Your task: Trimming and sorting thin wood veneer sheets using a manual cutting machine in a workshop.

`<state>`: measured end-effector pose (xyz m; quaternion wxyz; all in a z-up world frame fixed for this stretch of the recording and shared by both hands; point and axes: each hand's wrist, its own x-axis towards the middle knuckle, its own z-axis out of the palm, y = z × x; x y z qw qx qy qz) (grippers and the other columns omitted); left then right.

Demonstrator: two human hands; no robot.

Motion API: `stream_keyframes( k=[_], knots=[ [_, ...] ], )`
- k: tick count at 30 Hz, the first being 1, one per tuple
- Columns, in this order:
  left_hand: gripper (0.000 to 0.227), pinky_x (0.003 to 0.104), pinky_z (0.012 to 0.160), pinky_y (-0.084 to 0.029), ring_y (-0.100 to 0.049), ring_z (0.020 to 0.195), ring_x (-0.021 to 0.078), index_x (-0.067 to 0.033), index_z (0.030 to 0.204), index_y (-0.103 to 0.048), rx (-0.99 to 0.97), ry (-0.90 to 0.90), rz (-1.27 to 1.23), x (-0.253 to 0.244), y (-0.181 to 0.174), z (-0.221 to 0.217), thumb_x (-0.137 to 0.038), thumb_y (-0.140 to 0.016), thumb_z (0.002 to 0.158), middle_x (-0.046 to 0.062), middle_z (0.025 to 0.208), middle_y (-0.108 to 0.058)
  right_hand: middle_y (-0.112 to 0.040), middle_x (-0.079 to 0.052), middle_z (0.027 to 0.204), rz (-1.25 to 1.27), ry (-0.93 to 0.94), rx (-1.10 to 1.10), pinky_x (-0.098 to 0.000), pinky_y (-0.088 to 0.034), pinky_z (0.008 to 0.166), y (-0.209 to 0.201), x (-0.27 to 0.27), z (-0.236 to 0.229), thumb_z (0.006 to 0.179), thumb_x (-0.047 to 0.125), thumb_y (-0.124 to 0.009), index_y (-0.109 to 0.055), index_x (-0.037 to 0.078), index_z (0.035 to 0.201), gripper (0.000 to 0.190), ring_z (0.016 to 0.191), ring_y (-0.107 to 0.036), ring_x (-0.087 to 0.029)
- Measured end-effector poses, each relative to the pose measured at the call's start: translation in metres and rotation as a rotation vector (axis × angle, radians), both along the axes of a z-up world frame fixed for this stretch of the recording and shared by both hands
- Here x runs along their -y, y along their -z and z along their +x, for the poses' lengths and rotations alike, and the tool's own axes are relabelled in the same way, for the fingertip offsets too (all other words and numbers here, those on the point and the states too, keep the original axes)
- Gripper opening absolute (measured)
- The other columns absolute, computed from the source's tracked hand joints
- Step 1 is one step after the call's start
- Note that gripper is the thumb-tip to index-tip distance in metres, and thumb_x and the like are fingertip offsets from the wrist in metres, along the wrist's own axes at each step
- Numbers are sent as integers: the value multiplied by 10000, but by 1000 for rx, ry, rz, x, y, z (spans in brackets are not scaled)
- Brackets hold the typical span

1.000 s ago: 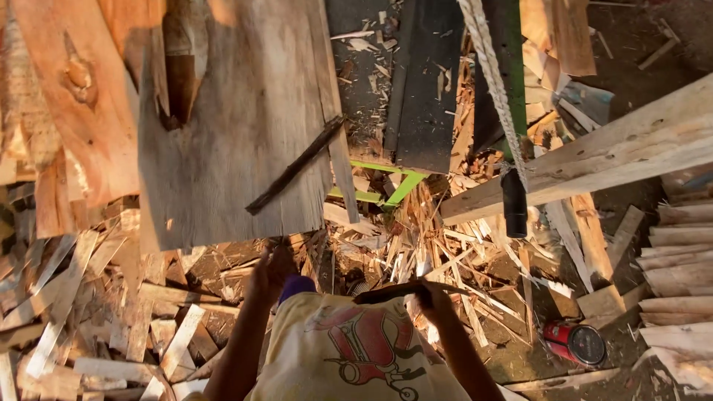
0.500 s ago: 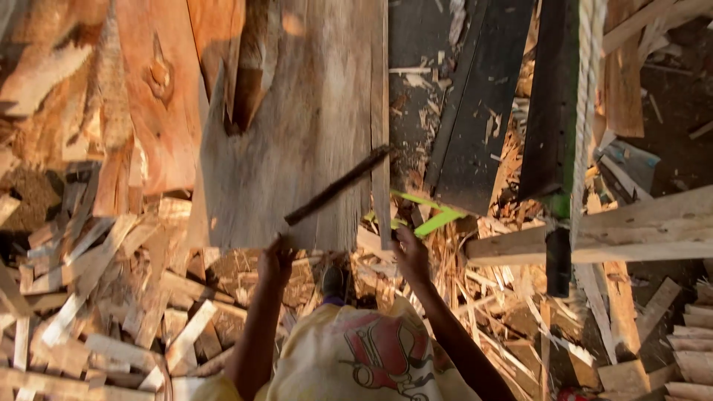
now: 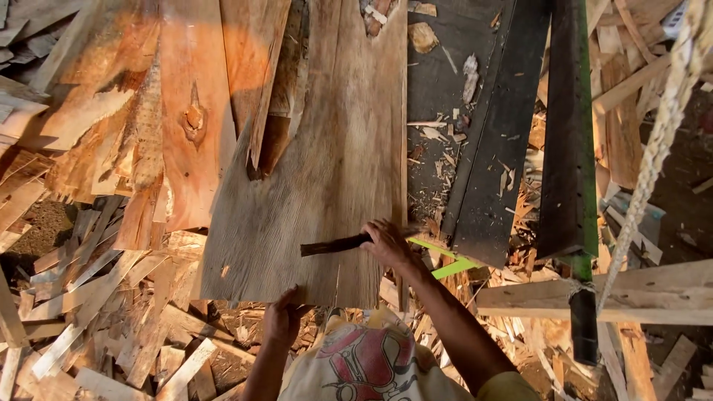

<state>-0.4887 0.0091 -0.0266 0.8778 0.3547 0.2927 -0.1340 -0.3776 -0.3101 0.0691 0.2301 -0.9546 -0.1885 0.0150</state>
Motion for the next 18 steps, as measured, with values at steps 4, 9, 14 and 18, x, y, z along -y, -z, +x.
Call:
stream_keyframes(
  k=[4, 9, 14, 18],
  knots=[
    [341, 459, 722, -632, -679, 962, 346, 112, 1211, -613, 51, 57, 55, 6, 0, 5, -162, -686, 1020, 217, 1092, -687, -671, -77, 916, 34, 114, -62, -369, -547, 701, -4, 29, -38, 977, 245, -708, -624, 60, 1005, 205, 774, -648, -205],
    [317, 429, 686, -649, -759, 927, 283, 75, 1149, -685, -15, 4, -99, 30, -18, 0, -140, -595, 935, 177, 1129, -762, -752, -87, 884, 141, 721, -276, -313, -540, 503, 3, 106, -127, 982, 295, -657, -625, 91, 1149, 265, 607, -700, -201],
    [287, 391, 598, -628, -731, 698, 303, 53, 1142, -694, -33, 7, -177, 56, -14, -20, -157, -641, 954, 161, 1053, -765, -750, -161, 1183, 89, 867, -629, -382, -542, 879, 86, 183, -201, 944, 415, -744, -677, 81, 1266, 468, 1015, -695, -248],
    [209, 431, 558, -640, -753, 641, 386, -61, 1071, -651, 19, 114, -419, 68, -40, -47, -219, -702, 944, 226, 862, -718, -707, -101, 1342, -96, 340, -223, -364, -585, 963, 217, 233, -208, 1079, 326, -443, -611, 124, 1422, 431, 1130, -713, -230]
  ],
)
